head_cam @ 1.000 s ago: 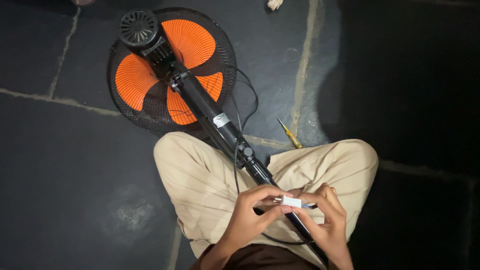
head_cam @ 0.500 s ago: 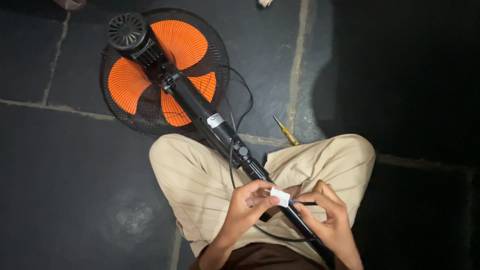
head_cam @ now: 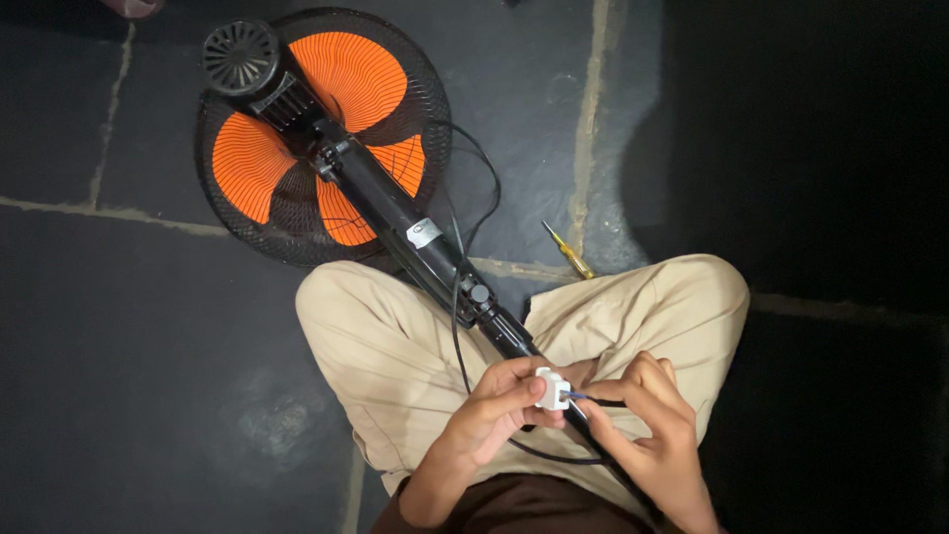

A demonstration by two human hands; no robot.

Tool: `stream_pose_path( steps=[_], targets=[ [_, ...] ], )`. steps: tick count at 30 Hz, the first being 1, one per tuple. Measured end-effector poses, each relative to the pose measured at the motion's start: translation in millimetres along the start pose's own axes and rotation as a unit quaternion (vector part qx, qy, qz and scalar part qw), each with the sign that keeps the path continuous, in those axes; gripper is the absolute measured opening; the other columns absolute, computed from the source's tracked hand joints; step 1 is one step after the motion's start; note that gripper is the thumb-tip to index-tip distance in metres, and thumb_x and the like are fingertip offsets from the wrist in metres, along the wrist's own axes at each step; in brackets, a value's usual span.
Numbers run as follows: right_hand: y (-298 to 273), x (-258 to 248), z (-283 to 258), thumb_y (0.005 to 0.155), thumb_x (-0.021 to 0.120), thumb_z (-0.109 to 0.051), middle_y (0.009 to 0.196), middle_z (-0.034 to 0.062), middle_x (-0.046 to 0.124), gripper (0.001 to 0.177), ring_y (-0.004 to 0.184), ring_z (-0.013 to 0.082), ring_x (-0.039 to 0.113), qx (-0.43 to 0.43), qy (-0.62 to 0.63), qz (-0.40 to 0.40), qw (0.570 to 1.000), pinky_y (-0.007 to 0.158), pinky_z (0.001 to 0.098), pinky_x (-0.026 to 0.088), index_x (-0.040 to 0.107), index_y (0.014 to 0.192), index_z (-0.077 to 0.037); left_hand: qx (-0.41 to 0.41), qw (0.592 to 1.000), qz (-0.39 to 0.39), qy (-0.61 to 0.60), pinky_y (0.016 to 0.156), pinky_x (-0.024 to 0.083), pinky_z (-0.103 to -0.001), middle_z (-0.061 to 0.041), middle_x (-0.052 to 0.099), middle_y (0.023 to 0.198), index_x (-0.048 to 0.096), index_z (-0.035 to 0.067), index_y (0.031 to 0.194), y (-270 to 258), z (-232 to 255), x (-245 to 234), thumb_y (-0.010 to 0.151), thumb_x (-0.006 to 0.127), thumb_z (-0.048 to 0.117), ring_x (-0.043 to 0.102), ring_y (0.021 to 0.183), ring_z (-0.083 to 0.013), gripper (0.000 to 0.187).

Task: The person sits on the floor and uses a screwdriver to disassemble and reassemble the power cord plug of an electric fan. They remove the plug housing, adjust the internal wires, and then reattach the housing before testing the connection.

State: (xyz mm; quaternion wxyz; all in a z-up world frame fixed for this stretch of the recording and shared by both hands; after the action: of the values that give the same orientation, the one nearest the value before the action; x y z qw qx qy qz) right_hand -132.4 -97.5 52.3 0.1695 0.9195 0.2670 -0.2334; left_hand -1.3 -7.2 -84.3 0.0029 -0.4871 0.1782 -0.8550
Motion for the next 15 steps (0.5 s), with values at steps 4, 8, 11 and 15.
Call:
stream_pose_path(
  steps=[4, 8, 11, 15],
  targets=[
    [-0.2, -1.1, -10.4, 0.069, 0.085, -0.01, 0.07, 0.0038, 0.048, 0.028, 0.067, 0.0196, 0.046, -0.055, -0.056, 0.03, 0.996, 0.068, 0.033, 0.034, 0.075, 0.095, -0.005, -0.007, 1.0, 0.023, 0.0, 0.083, 0.061, -0.031, -0.013, 0.072, 0.107, 0.062, -0.006, 0.121, -2.0, 2.1, -0.9, 0.101, 0.065, 0.02, 0.073, 0.089, -0.018, 0.033],
    [-1.0, 0.7, -17.0, 0.067, 0.085, -0.009, 0.07, 0.0014, 0.047, 0.031, 0.065, 0.0185, 0.047, -0.147, -0.097, 0.022, 0.984, 0.067, 0.0347, 0.033, 0.076, 0.097, -0.007, 0.008, 1.0, 0.017, 0.011, 0.084, 0.061, -0.032, -0.013, 0.071, 0.104, 0.062, -0.007, 0.121, -4.5, 4.7, 1.2, 0.103, 0.065, 0.02, 0.073, 0.088, -0.0189, 0.033],
    [-4.0, -0.2, -16.9, 0.066, 0.085, -0.007, 0.068, 0.0007, 0.045, 0.036, 0.063, 0.0183, 0.046, -0.187, -0.127, 0.032, 0.974, 0.065, 0.0352, 0.034, 0.076, 0.1, -0.006, 0.006, 1.0, 0.012, 0.009, 0.084, 0.061, -0.032, -0.013, 0.071, 0.105, 0.062, -0.007, 0.119, -4.4, 3.2, 2.2, 0.104, 0.066, 0.02, 0.073, 0.088, -0.0186, 0.032],
    [-6.6, 1.9, -14.9, 0.065, 0.086, -0.007, 0.071, 0.0013, 0.048, 0.039, 0.062, 0.0191, 0.047, -0.233, -0.144, 0.037, 0.961, 0.064, 0.0359, 0.034, 0.074, 0.101, -0.004, 0.008, 0.999, 0.03, 0.026, 0.083, 0.061, -0.031, -0.014, 0.072, 0.104, 0.063, -0.006, 0.12, -4.9, 3.3, 2.1, 0.102, 0.067, 0.019, 0.073, 0.087, -0.0189, 0.032]
  ],
)
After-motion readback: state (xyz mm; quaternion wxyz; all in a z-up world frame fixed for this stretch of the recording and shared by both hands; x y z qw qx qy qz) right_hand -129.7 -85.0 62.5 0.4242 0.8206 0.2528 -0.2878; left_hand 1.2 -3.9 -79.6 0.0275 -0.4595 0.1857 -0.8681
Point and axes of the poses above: each hand's wrist, its own y-axis towards the middle knuckle, its own x-axis out of the palm, z = x × y, the point moved 6 cm from there along y, towards the middle knuckle
